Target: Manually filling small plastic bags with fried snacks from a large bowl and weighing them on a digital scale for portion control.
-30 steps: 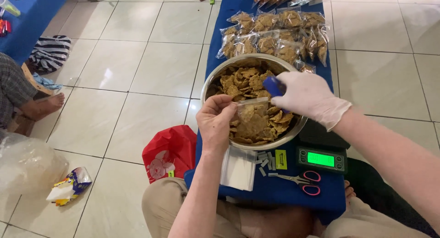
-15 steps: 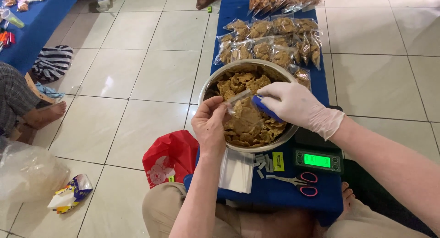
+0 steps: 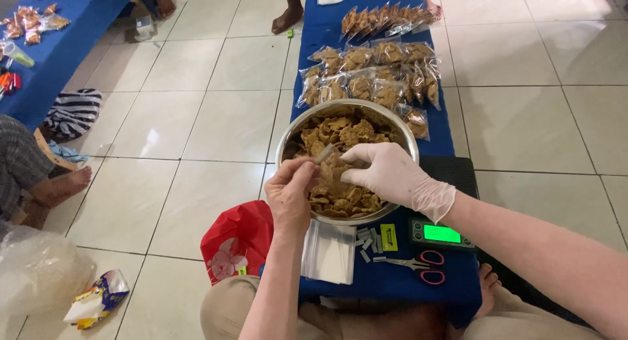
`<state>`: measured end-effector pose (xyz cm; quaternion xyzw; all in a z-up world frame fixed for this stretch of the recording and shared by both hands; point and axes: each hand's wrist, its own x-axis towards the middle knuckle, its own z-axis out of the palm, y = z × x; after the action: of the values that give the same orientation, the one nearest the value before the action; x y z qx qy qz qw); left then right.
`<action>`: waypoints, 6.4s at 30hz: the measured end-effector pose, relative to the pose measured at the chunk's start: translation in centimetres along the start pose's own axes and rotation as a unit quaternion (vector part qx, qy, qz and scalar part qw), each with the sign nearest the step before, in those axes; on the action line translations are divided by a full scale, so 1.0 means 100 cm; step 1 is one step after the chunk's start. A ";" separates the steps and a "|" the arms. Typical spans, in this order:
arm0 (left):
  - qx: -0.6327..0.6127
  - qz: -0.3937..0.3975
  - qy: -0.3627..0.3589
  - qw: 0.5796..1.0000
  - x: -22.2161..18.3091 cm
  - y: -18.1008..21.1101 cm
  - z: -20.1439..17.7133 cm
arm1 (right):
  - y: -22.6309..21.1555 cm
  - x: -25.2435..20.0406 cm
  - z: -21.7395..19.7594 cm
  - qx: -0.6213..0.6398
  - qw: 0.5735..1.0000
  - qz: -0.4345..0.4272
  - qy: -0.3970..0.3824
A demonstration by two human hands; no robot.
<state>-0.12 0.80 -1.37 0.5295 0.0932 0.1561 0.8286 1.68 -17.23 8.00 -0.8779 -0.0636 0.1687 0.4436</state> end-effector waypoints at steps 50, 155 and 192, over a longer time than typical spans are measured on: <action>0.484 0.217 -0.202 0.823 -0.025 0.026 0.032 | 0.104 0.143 -0.150 0.074 0.954 0.112 0.267; 0.497 -0.203 -0.004 0.844 -0.076 0.038 -0.087 | 0.045 -0.027 0.010 -0.497 0.758 -0.418 -0.063; 0.393 -0.025 -0.241 0.887 -0.131 0.076 -0.049 | 0.015 -0.069 0.003 -0.326 0.915 -0.092 -0.221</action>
<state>-15.10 3.29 3.28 0.8307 -0.0424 -0.0467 0.5532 -4.91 -19.69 8.21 -0.9046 -0.2914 0.2865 0.1212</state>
